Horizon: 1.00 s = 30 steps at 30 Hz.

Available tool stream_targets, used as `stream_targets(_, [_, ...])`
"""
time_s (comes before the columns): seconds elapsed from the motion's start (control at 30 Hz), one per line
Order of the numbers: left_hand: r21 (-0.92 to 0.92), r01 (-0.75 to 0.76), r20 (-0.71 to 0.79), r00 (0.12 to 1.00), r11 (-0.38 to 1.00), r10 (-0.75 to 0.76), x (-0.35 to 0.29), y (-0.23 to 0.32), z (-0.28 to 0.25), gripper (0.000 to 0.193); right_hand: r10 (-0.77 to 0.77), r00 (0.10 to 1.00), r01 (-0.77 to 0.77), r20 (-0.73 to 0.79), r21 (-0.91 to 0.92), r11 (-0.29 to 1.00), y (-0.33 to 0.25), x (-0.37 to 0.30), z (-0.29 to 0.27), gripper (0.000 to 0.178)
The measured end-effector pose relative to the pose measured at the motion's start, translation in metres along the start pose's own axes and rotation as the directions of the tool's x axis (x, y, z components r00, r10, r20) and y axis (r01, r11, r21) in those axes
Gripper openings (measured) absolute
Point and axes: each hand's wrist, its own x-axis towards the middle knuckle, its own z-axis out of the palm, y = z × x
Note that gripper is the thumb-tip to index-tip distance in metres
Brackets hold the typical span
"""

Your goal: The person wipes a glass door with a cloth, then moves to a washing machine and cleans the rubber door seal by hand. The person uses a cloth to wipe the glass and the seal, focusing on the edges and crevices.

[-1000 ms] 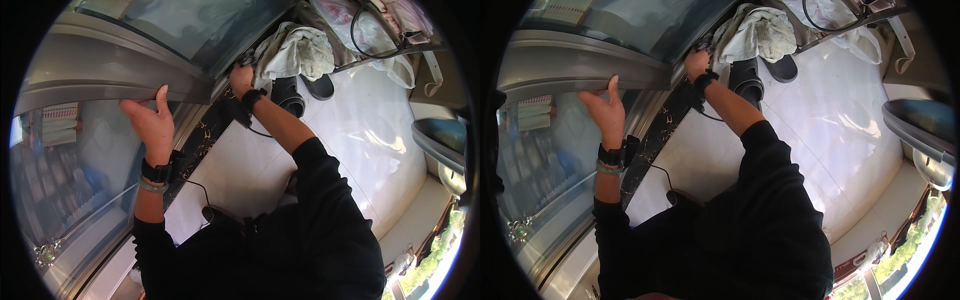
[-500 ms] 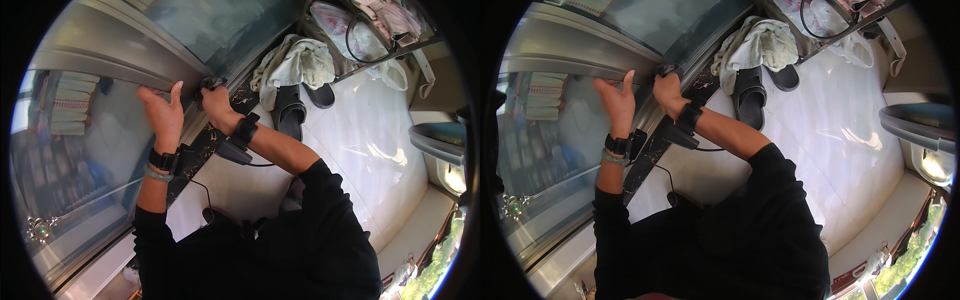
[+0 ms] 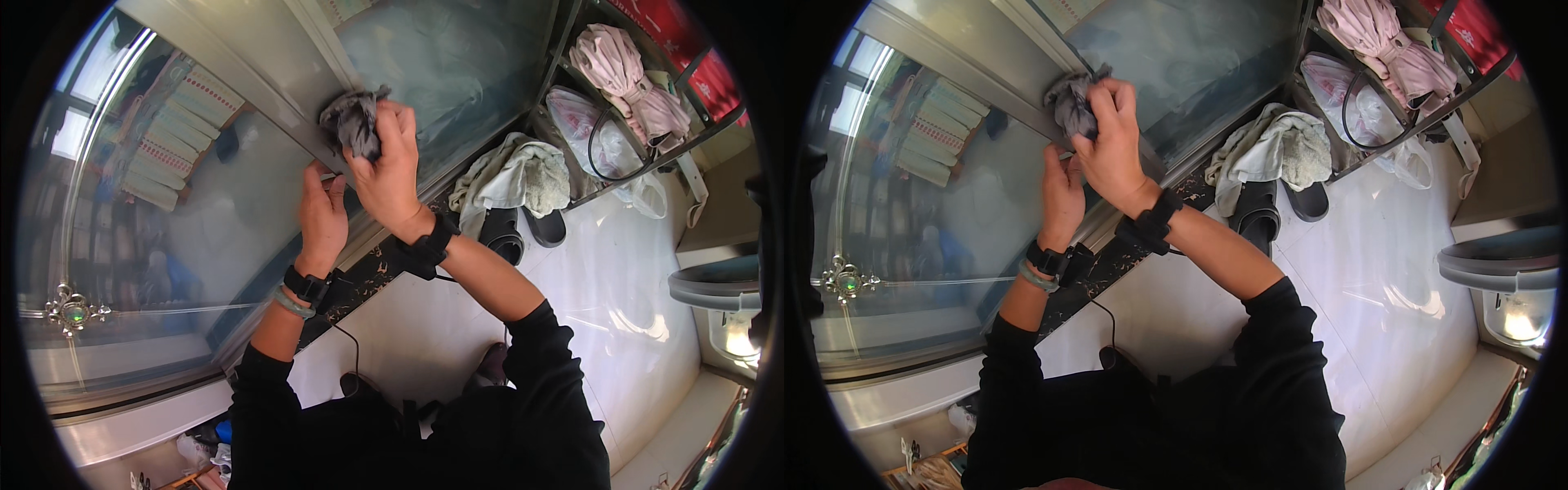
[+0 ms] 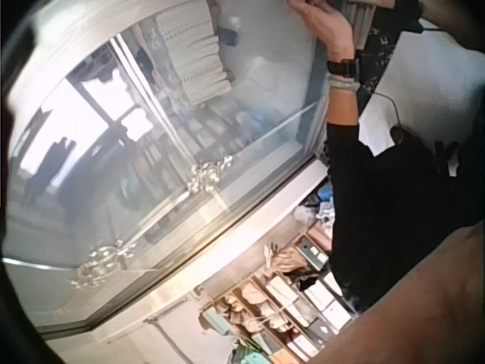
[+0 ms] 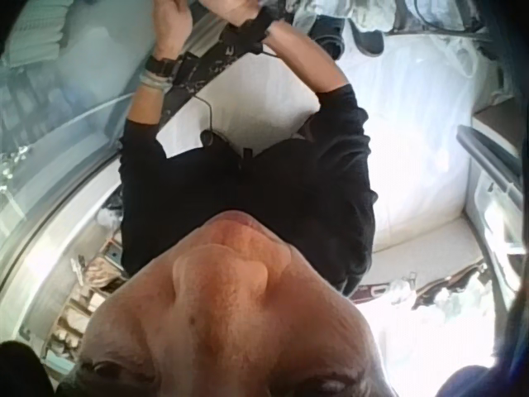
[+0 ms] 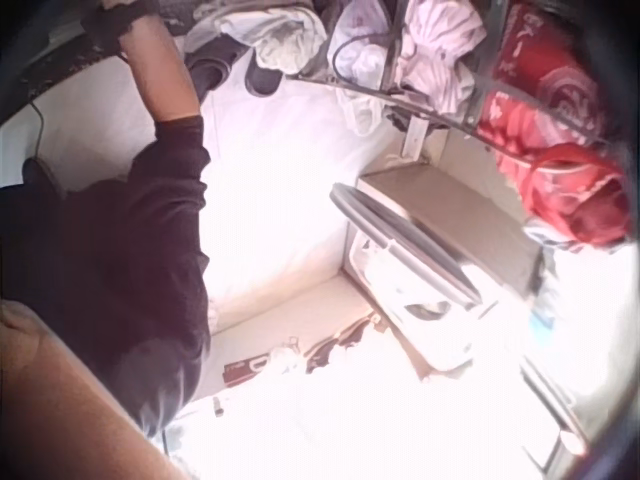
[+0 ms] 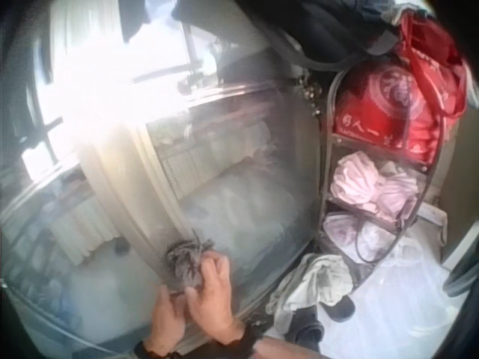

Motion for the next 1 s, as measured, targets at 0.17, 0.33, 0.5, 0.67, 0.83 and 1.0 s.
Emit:
stream_targets(0.17, [-0.066,-0.011,0.026,1.000,0.998,0.013,-0.002,-0.003,-0.010,0.032,-0.076,0.987,0.076,0.142,0.008,0.997,0.022,-0.026,-0.001,0.057])
stream_targets(0.33, [-0.126,-0.018,-0.001,1.000,0.992,0.018,-0.010,-0.006,-0.005,0.031,0.144,0.965,-0.108,0.220,-0.167,0.980,0.034,-0.049,-0.014,0.059])
stream_targets(0.5, [-0.287,0.040,0.045,0.999,0.957,-0.028,-0.007,-0.022,-0.007,0.032,-0.239,0.945,0.250,0.223,-0.021,0.968,0.010,0.018,-0.003,0.055])
stream_targets(0.67, [-0.337,0.051,0.055,0.998,0.940,-0.035,-0.005,-0.030,-0.011,0.037,-0.393,0.834,0.452,0.389,-0.070,0.889,0.031,-0.007,-0.003,0.050])
stream_targets(0.83, [-0.277,-0.009,0.020,1.000,0.961,0.015,-0.011,-0.035,-0.016,0.038,-0.056,0.668,0.400,0.742,-0.294,0.868,0.098,-0.083,-0.051,0.042])
stream_targets(1.0, [-0.278,0.358,0.308,0.912,0.892,-0.270,-0.036,-0.051,-0.005,0.030,0.127,0.847,0.066,0.516,-0.339,0.938,0.097,-0.097,-0.064,0.052])
